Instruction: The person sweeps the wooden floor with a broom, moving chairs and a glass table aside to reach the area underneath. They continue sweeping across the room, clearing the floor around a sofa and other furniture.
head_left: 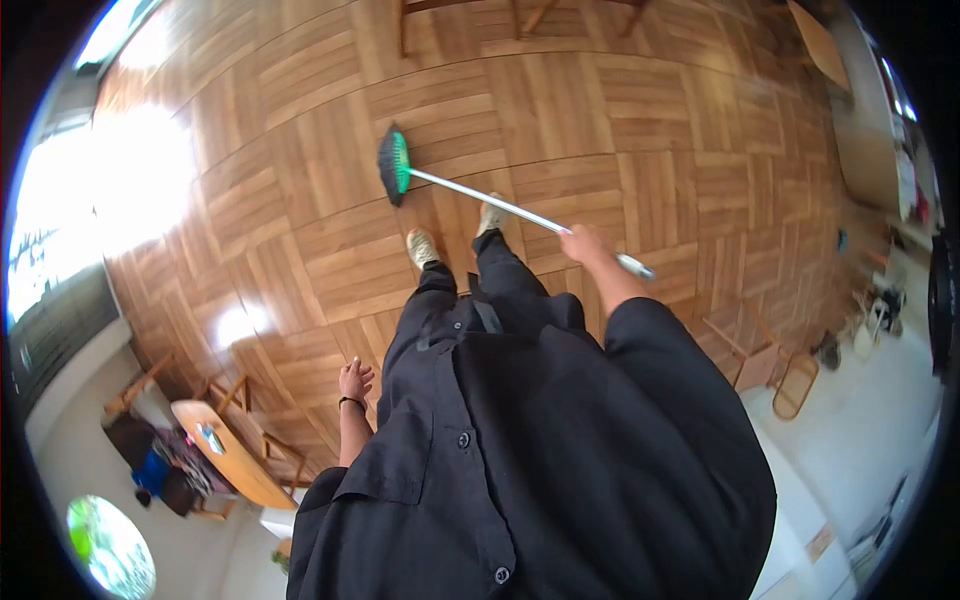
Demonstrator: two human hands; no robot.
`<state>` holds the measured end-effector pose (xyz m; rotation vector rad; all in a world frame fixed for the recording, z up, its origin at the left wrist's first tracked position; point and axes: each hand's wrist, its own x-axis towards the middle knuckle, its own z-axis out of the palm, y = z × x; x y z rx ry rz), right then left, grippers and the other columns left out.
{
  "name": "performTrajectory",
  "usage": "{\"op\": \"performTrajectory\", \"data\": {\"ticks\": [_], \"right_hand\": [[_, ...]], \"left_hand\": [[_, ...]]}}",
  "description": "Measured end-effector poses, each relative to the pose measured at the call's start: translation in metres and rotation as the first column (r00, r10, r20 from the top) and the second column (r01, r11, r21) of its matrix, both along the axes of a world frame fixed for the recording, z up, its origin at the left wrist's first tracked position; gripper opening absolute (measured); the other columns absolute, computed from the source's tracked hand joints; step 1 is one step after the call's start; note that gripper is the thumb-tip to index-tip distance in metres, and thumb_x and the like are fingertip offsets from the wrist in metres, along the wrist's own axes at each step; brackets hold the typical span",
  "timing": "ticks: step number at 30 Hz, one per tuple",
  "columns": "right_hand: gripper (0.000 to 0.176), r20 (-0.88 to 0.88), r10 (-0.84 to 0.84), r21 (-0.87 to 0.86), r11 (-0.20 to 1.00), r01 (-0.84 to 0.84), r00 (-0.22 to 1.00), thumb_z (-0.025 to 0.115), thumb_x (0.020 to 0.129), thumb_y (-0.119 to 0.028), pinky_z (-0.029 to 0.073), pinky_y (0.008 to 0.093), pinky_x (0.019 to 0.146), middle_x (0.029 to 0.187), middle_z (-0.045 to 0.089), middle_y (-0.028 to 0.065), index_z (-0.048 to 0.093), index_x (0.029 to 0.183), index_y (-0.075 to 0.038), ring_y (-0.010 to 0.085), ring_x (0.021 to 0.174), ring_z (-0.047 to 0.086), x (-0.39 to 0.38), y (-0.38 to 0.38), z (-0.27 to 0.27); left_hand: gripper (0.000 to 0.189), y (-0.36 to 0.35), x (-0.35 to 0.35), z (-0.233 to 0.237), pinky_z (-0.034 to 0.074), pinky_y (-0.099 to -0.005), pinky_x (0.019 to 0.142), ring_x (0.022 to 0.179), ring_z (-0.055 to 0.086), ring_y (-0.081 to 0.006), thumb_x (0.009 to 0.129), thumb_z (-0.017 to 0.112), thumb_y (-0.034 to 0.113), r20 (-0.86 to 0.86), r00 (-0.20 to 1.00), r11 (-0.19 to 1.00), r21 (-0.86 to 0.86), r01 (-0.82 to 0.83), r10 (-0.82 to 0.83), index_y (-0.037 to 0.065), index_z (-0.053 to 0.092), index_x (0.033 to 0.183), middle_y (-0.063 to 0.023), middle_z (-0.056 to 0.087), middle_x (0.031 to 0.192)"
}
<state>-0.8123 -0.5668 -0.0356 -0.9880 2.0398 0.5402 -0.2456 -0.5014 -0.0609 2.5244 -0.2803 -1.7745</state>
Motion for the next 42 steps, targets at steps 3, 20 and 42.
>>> {"op": "performTrajectory", "data": {"ticks": [3, 20, 42], "right_hand": [[0.050, -0.122, -0.290, 0.074, 0.951, 0.300, 0.949, 0.038, 0.088, -0.046, 0.043, 0.0449, 0.086, 0.109, 0.060, 0.0189, 0.062, 0.108, -0.007, 0.0355, 0.104, 0.055, -0.106, 0.097, 0.027], [0.030, -0.600, -0.079, 0.295, 0.903, 0.312, 0.796, 0.052, 0.085, -0.026, 0.049, 0.0433, 0.078, 0.106, 0.062, 0.0170, 0.065, 0.101, -0.005, 0.0339, 0.099, 0.060, -0.320, 0.196, 0.176], [0.031, 0.101, 0.227, -0.272, 0.943, -0.192, 0.969, 0.049, 0.084, -0.029, 0.048, 0.0446, 0.081, 0.102, 0.063, 0.0175, 0.067, 0.098, -0.008, 0.0357, 0.098, 0.059, 0.231, -0.383, 0.061]], "left_hand": [[0.043, -0.040, -0.052, -0.002, 0.041, -0.0300, 0.059, 0.072, 0.057, -0.0133, 0.087, 0.053, 0.044, -0.086, 0.986, 0.988, -0.062, 0.141, -0.146, 0.010, 0.045, 0.112, -0.0039, 0.060, 0.087], [0.043, -0.183, -0.151, 0.009, 0.040, -0.0265, 0.060, 0.074, 0.058, -0.0119, 0.087, 0.054, 0.041, -0.011, 0.882, 0.841, -0.310, 0.444, -0.470, 0.006, 0.049, 0.111, -0.0046, 0.060, 0.089], [0.037, -0.251, 0.051, 0.000, 0.040, -0.0289, 0.060, 0.072, 0.057, -0.0123, 0.088, 0.052, 0.041, -0.024, 0.997, 0.976, -0.204, -0.072, 0.068, 0.012, 0.047, 0.111, -0.0023, 0.060, 0.090]]}}
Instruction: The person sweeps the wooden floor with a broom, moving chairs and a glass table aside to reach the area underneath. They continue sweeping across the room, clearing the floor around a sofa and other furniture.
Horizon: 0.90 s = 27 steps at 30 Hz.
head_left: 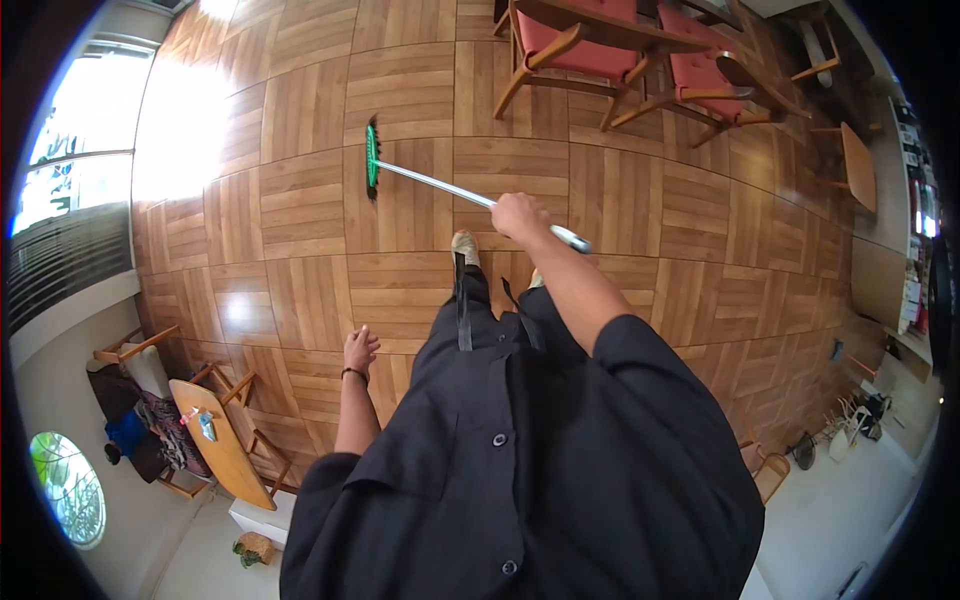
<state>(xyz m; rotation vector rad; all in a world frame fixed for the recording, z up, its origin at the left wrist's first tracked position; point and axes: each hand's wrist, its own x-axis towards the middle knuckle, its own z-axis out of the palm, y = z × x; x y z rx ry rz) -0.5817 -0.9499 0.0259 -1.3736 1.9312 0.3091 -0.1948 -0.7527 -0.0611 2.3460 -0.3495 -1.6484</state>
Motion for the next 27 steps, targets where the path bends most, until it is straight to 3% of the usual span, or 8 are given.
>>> {"op": "performTrajectory", "data": {"ticks": [5, 8, 15, 18, 19, 21, 25, 27], "right_hand": [[0.040, 0.036, -0.039, 0.023, 0.999, 0.038, 0.999, 0.045, 0.089, -0.039, 0.047, 0.0448, 0.084, 0.106, 0.062, 0.0147, 0.065, 0.101, -0.007, 0.0353, 0.102, 0.057, 0.014, -0.045, -0.074], [0.040, 0.132, -0.229, 0.078, 0.972, 0.220, 0.964, 0.042, 0.090, -0.039, 0.046, 0.0442, 0.085, 0.108, 0.061, 0.0157, 0.064, 0.104, -0.008, 0.0353, 0.102, 0.057, -0.019, -0.034, -0.106], [0.045, 0.062, -0.420, 0.304, 0.872, 0.383, 0.905, 0.034, 0.091, -0.040, 0.040, 0.0464, 0.092, 0.112, 0.058, 0.0189, 0.059, 0.112, -0.010, 0.0372, 0.109, 0.052, -0.189, 0.133, -0.127], [0.047, -0.120, -0.449, 0.380, 0.804, 0.458, 0.886, 0.034, 0.092, -0.042, 0.040, 0.0454, 0.092, 0.115, 0.056, 0.0192, 0.059, 0.113, -0.009, 0.0367, 0.110, 0.052, -0.314, 0.243, -0.130], [0.048, -0.181, -0.375, 0.369, 0.831, 0.416, 0.909, 0.034, 0.092, -0.043, 0.041, 0.0446, 0.091, 0.114, 0.057, 0.0193, 0.059, 0.112, -0.007, 0.0359, 0.109, 0.052, -0.338, 0.246, -0.064], [0.053, -0.303, -0.413, 0.328, 0.801, 0.501, 0.859, 0.033, 0.091, -0.047, 0.044, 0.0456, 0.084, 0.104, 0.061, 0.0205, 0.061, 0.105, -0.005, 0.0382, 0.100, 0.056, -0.406, 0.312, -0.057], [0.037, -0.452, -0.527, 0.269, 0.689, 0.673, 0.720, 0.044, 0.091, -0.035, 0.046, 0.0438, 0.079, 0.102, 0.060, 0.0224, 0.062, 0.100, -0.004, 0.0383, 0.098, 0.057, -0.511, 0.406, -0.040], [0.030, -0.533, -0.576, 0.058, 0.706, 0.706, 0.620, 0.047, 0.090, -0.026, 0.048, 0.0423, 0.077, 0.100, 0.062, 0.0220, 0.063, 0.100, -0.002, 0.0364, 0.096, 0.059, -0.557, 0.436, -0.059]], "left_hand": [[0.036, 0.022, 0.015, 0.038, 0.039, -0.0297, 0.060, 0.074, 0.057, -0.0128, 0.088, 0.052, 0.041, 0.061, 0.994, 0.995, -0.002, -0.096, 0.096, 0.014, 0.046, 0.110, -0.0020, 0.060, 0.088], [0.035, 0.054, 0.012, 0.035, 0.040, -0.0317, 0.061, 0.073, 0.058, -0.0142, 0.088, 0.051, 0.041, 0.103, 0.992, 0.987, 0.130, -0.092, 0.078, 0.013, 0.046, 0.108, -0.0027, 0.060, 0.086], [0.038, 0.078, -0.048, 0.016, 0.040, -0.0355, 0.058, 0.067, 0.057, -0.0166, 0.087, 0.052, 0.044, 0.012, 1.000, 0.939, 0.345, -0.005, 0.002, 0.013, 0.045, 0.108, -0.0041, 0.060, 0.083], [0.036, 0.033, -0.102, -0.007, 0.040, -0.0332, 0.056, 0.067, 0.057, -0.0158, 0.087, 0.052, 0.043, -0.032, 0.992, 0.952, 0.281, 0.124, -0.120, 0.012, 0.047, 0.106, -0.0039, 0.059, 0.082], [0.036, 0.014, -0.125, -0.011, 0.040, -0.0317, 0.056, 0.068, 0.057, -0.0153, 0.087, 0.052, 0.043, -0.027, 0.988, 0.958, 0.241, 0.153, -0.151, 0.012, 0.048, 0.105, -0.0038, 0.059, 0.082], [0.037, -0.036, -0.176, -0.008, 0.040, -0.0287, 0.056, 0.071, 0.057, -0.0141, 0.088, 0.051, 0.041, -0.018, 0.972, 0.962, 0.138, 0.234, -0.234, 0.008, 0.050, 0.105, -0.0040, 0.060, 0.085], [0.037, -0.117, -0.263, 0.019, 0.041, -0.0274, 0.064, 0.080, 0.058, -0.0134, 0.090, 0.051, 0.037, 0.009, 0.895, 0.887, -0.127, 0.443, -0.446, 0.006, 0.050, 0.110, -0.0051, 0.061, 0.094], [0.036, -0.140, -0.288, 0.033, 0.041, -0.0271, 0.067, 0.083, 0.058, -0.0136, 0.090, 0.051, 0.036, 0.015, 0.857, 0.839, -0.200, 0.507, -0.514, 0.006, 0.050, 0.110, -0.0055, 0.061, 0.096]]}}
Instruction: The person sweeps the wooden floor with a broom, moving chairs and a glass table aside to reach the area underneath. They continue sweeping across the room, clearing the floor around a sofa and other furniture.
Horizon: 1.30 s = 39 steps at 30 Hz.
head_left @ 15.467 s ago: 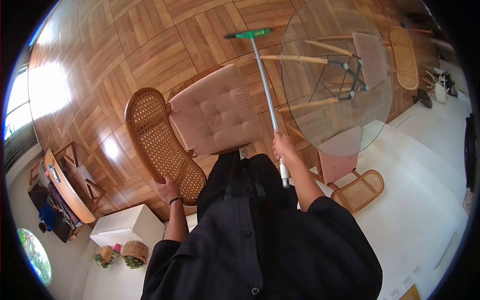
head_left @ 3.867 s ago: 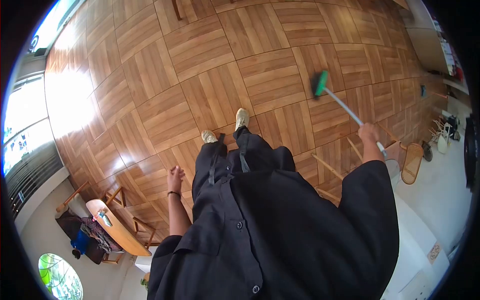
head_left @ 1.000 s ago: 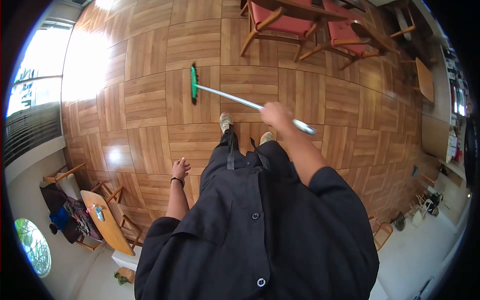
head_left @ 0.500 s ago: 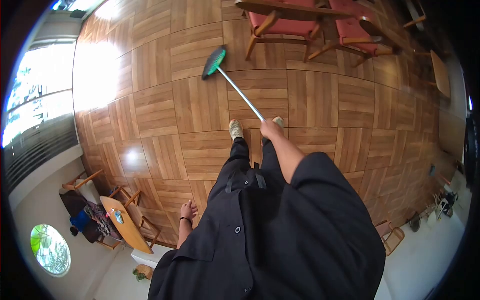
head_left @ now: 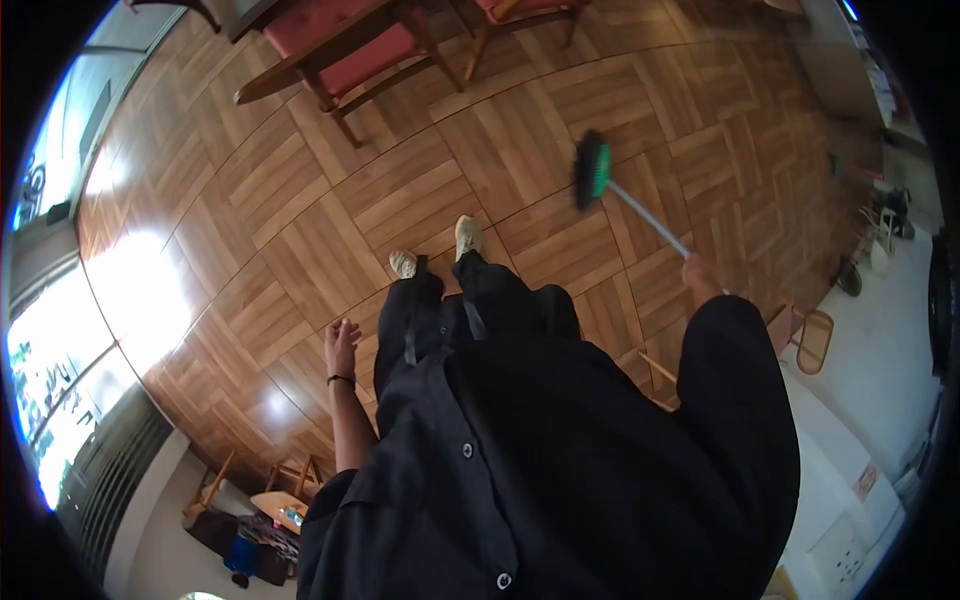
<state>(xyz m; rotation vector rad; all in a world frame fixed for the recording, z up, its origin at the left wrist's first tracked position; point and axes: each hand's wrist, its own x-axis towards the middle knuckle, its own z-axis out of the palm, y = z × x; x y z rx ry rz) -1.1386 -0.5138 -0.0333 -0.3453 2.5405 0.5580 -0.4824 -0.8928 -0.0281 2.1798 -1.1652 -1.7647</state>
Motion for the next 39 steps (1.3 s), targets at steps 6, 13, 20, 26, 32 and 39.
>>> {"op": "performTrajectory", "data": {"ticks": [6, 13, 20, 26, 32, 39], "right_hand": [[0.026, -0.256, 0.006, 0.366, 0.926, 0.091, 0.967, 0.047, 0.089, -0.017, 0.052, 0.0397, 0.072, 0.104, 0.063, 0.0169, 0.066, 0.098, -0.003, 0.0303, 0.094, 0.063, -0.043, -0.048, 0.061], [0.036, -0.005, 0.072, 0.224, 0.972, -0.069, 0.997, 0.048, 0.089, -0.034, 0.048, 0.0445, 0.077, 0.101, 0.063, 0.0176, 0.064, 0.100, -0.004, 0.0334, 0.095, 0.060, 0.036, -0.115, 0.206], [0.041, 0.269, 0.184, -0.017, 0.982, -0.186, 0.946, 0.049, 0.087, -0.043, 0.047, 0.0430, 0.076, 0.093, 0.064, 0.0154, 0.067, 0.095, -0.007, 0.0317, 0.091, 0.061, 0.152, -0.236, 0.193], [0.042, 0.335, 0.440, -0.246, 0.895, -0.373, 0.833, 0.050, 0.087, -0.042, 0.049, 0.0435, 0.070, 0.088, 0.066, 0.0137, 0.068, 0.091, -0.005, 0.0317, 0.084, 0.062, 0.203, -0.313, 0.108], [0.039, 0.314, 0.517, -0.297, 0.850, -0.434, 0.796, 0.049, 0.087, -0.041, 0.049, 0.0432, 0.070, 0.086, 0.066, 0.0119, 0.066, 0.089, -0.005, 0.0301, 0.083, 0.063, 0.145, -0.306, 0.022], [0.042, 0.317, 0.105, -0.134, 0.989, -0.065, 0.943, 0.042, 0.089, -0.041, 0.045, 0.0427, 0.079, 0.100, 0.063, 0.0154, 0.063, 0.104, -0.008, 0.0329, 0.093, 0.059, -0.074, -0.148, 0.059]], "left_hand": [[0.042, -0.020, -0.007, -0.006, 0.041, -0.0288, 0.069, 0.086, 0.058, -0.0155, 0.088, 0.053, 0.042, 0.049, 0.990, 0.990, 0.059, 0.127, -0.130, 0.007, 0.049, 0.111, -0.0061, 0.061, 0.098], [0.048, -0.030, 0.036, -0.081, 0.041, -0.0355, 0.071, 0.085, 0.059, -0.0196, 0.086, 0.053, 0.044, 0.021, 0.994, 0.933, 0.348, 0.091, -0.105, 0.009, 0.045, 0.119, -0.0093, 0.061, 0.101], [0.049, -0.091, 0.013, -0.091, 0.041, -0.0368, 0.073, 0.090, 0.058, -0.0201, 0.087, 0.051, 0.046, -0.003, 0.995, 0.937, 0.338, 0.091, -0.095, 0.008, 0.045, 0.118, -0.0096, 0.060, 0.106], [0.047, -0.142, -0.031, -0.052, 0.041, -0.0369, 0.077, 0.090, 0.057, -0.0190, 0.087, 0.051, 0.046, -0.025, 0.998, 0.983, 0.175, 0.063, -0.059, 0.010, 0.047, 0.116, -0.0091, 0.059, 0.106], [0.039, -0.119, -0.047, -0.039, 0.040, -0.0330, 0.067, 0.081, 0.058, -0.0167, 0.086, 0.053, 0.043, 0.093, 0.993, 0.985, 0.149, -0.086, 0.073, 0.012, 0.048, 0.109, -0.0065, 0.061, 0.097], [0.044, -0.020, -0.059, -0.050, 0.042, -0.0333, 0.065, 0.078, 0.058, -0.0176, 0.084, 0.054, 0.047, 0.239, 0.971, 0.931, 0.345, -0.117, 0.034, 0.011, 0.051, 0.109, -0.0063, 0.062, 0.093]]}}
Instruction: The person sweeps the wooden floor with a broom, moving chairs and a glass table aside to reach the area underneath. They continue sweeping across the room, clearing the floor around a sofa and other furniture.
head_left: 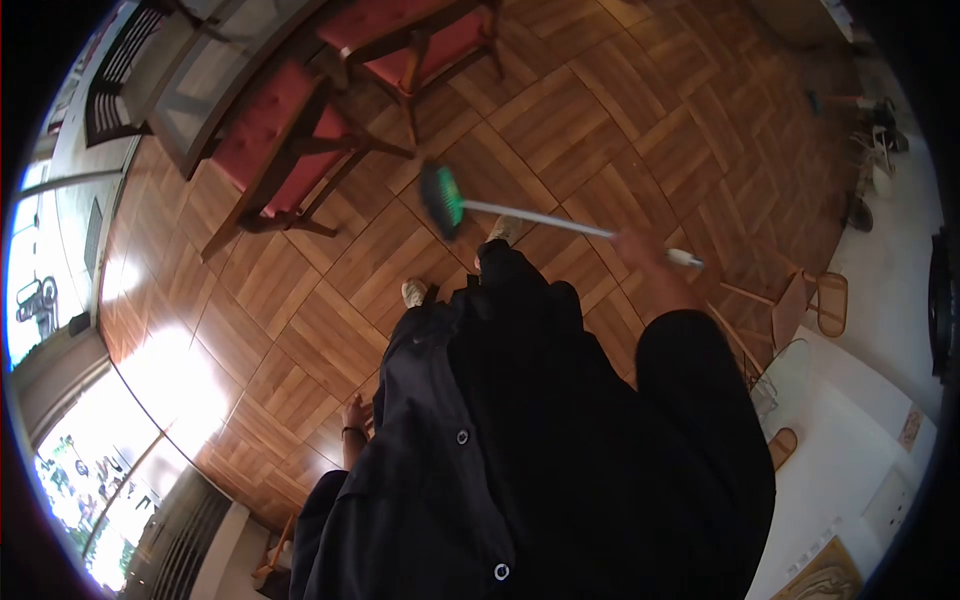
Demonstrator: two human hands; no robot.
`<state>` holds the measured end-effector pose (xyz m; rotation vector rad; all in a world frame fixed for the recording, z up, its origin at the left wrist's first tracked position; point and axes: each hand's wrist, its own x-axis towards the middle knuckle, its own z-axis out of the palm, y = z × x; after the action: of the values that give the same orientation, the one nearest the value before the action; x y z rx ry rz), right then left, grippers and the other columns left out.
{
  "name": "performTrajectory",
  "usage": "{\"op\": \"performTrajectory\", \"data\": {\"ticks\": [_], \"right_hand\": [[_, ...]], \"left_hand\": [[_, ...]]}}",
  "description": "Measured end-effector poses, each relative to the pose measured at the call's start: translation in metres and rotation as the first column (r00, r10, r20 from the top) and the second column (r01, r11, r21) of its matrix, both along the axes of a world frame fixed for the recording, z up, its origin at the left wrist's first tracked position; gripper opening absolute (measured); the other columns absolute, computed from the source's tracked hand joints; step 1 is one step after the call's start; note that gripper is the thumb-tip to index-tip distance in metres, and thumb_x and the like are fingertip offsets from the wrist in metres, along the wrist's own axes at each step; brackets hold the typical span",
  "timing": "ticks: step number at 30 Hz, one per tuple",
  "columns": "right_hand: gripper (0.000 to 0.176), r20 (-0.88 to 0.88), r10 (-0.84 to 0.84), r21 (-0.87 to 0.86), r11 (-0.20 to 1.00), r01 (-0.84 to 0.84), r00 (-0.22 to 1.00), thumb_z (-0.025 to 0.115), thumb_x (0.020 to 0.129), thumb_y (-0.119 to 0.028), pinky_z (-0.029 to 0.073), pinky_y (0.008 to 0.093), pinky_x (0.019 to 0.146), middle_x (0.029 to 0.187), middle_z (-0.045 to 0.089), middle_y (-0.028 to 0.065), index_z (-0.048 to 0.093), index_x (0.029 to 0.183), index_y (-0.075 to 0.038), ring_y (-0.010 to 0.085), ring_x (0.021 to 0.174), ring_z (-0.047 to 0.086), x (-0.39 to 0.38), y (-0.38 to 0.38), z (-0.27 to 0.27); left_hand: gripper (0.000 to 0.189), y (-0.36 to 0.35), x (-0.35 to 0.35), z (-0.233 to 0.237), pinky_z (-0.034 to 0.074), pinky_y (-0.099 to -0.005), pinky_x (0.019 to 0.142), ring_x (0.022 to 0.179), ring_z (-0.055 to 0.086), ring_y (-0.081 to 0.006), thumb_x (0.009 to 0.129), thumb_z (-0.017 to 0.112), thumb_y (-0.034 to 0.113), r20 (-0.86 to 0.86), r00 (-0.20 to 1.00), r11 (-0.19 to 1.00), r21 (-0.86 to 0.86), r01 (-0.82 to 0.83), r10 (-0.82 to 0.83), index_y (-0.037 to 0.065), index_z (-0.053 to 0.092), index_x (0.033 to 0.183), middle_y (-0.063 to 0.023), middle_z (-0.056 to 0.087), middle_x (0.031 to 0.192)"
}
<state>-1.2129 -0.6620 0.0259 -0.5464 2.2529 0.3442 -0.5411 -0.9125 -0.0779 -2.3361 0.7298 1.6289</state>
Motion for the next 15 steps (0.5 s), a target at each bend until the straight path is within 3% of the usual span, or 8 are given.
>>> {"op": "performTrajectory", "data": {"ticks": [1, 3, 4, 7, 10, 14, 15], "right_hand": [[0.041, -0.037, -0.039, 0.121, 0.992, 0.043, 0.999, 0.043, 0.089, -0.039, 0.045, 0.0426, 0.078, 0.101, 0.063, 0.0162, 0.063, 0.104, -0.006, 0.0336, 0.094, 0.059, -0.027, 0.011, 0.024], [0.038, -0.127, -0.224, 0.036, 0.973, 0.230, 0.966, 0.043, 0.090, -0.032, 0.046, 0.0414, 0.079, 0.100, 0.063, 0.0182, 0.063, 0.101, -0.002, 0.0340, 0.094, 0.059, -0.099, 0.089, -0.011], [0.036, -0.207, -0.198, 0.046, 0.976, 0.211, 0.958, 0.043, 0.091, -0.029, 0.046, 0.0409, 0.080, 0.100, 0.063, 0.0179, 0.064, 0.101, -0.002, 0.0331, 0.094, 0.060, -0.132, 0.108, -0.011], [0.031, -0.423, -0.002, 0.216, 0.971, 0.103, 0.906, 0.043, 0.091, -0.024, 0.048, 0.0402, 0.080, 0.101, 0.064, 0.0160, 0.064, 0.103, -0.005, 0.0299, 0.096, 0.061, -0.188, 0.096, 0.020], [0.029, -0.604, -0.126, 0.262, 0.901, 0.345, 0.787, 0.045, 0.090, -0.024, 0.050, 0.0402, 0.076, 0.101, 0.064, 0.0141, 0.066, 0.100, -0.006, 0.0285, 0.095, 0.062, -0.241, 0.085, -0.012], [0.028, -0.574, -0.104, 0.134, 0.967, 0.218, 0.812, 0.046, 0.089, -0.023, 0.051, 0.0411, 0.073, 0.098, 0.065, 0.0157, 0.066, 0.098, -0.005, 0.0314, 0.091, 0.063, -0.274, 0.112, 0.007], [0.029, -0.542, -0.132, 0.110, 0.968, 0.226, 0.830, 0.047, 0.089, -0.023, 0.051, 0.0414, 0.071, 0.099, 0.064, 0.0165, 0.065, 0.100, -0.004, 0.0317, 0.091, 0.063, -0.258, 0.094, 0.048]], "left_hand": [[0.045, 0.012, 0.007, -0.014, 0.042, -0.0332, 0.065, 0.078, 0.058, -0.0174, 0.084, 0.055, 0.046, -0.031, 1.000, 1.000, 0.011, 0.000, 0.000, 0.010, 0.052, 0.110, -0.0066, 0.061, 0.093], [0.046, 0.028, 0.006, -0.040, 0.044, -0.0330, 0.066, 0.078, 0.057, -0.0171, 0.084, 0.055, 0.045, -0.102, 0.995, 1.000, -0.008, 0.011, -0.012, 0.009, 0.053, 0.111, -0.0071, 0.061, 0.094], [0.046, 0.030, -0.005, -0.046, 0.044, -0.0329, 0.066, 0.078, 0.057, -0.0169, 0.084, 0.055, 0.045, -0.132, 0.991, 0.999, -0.026, 0.026, -0.029, 0.008, 0.054, 0.112, -0.0074, 0.061, 0.094], [0.047, 0.017, -0.079, -0.019, 0.044, -0.0322, 0.066, 0.080, 0.058, -0.0167, 0.085, 0.055, 0.045, -0.128, 0.982, 0.989, -0.065, 0.132, -0.140, 0.007, 0.053, 0.113, -0.0076, 0.061, 0.096], [0.047, -0.008, -0.153, 0.020, 0.043, -0.0314, 0.066, 0.082, 0.058, -0.0165, 0.085, 0.055, 0.044, -0.151, 0.956, 0.964, -0.131, 0.233, -0.252, 0.006, 0.051, 0.113, -0.0078, 0.062, 0.097], [0.046, -0.053, -0.216, 0.053, 0.042, -0.0304, 0.065, 0.082, 0.059, -0.0157, 0.086, 0.054, 0.043, -0.098, 0.921, 0.906, -0.248, 0.344, -0.377, 0.007, 0.051, 0.113, -0.0072, 0.062, 0.097], [0.045, -0.061, -0.223, 0.054, 0.041, -0.0301, 0.065, 0.081, 0.059, -0.0154, 0.086, 0.054, 0.043, -0.075, 0.913, 0.889, -0.270, 0.370, -0.402, 0.007, 0.051, 0.113, -0.0068, 0.062, 0.097]]}}
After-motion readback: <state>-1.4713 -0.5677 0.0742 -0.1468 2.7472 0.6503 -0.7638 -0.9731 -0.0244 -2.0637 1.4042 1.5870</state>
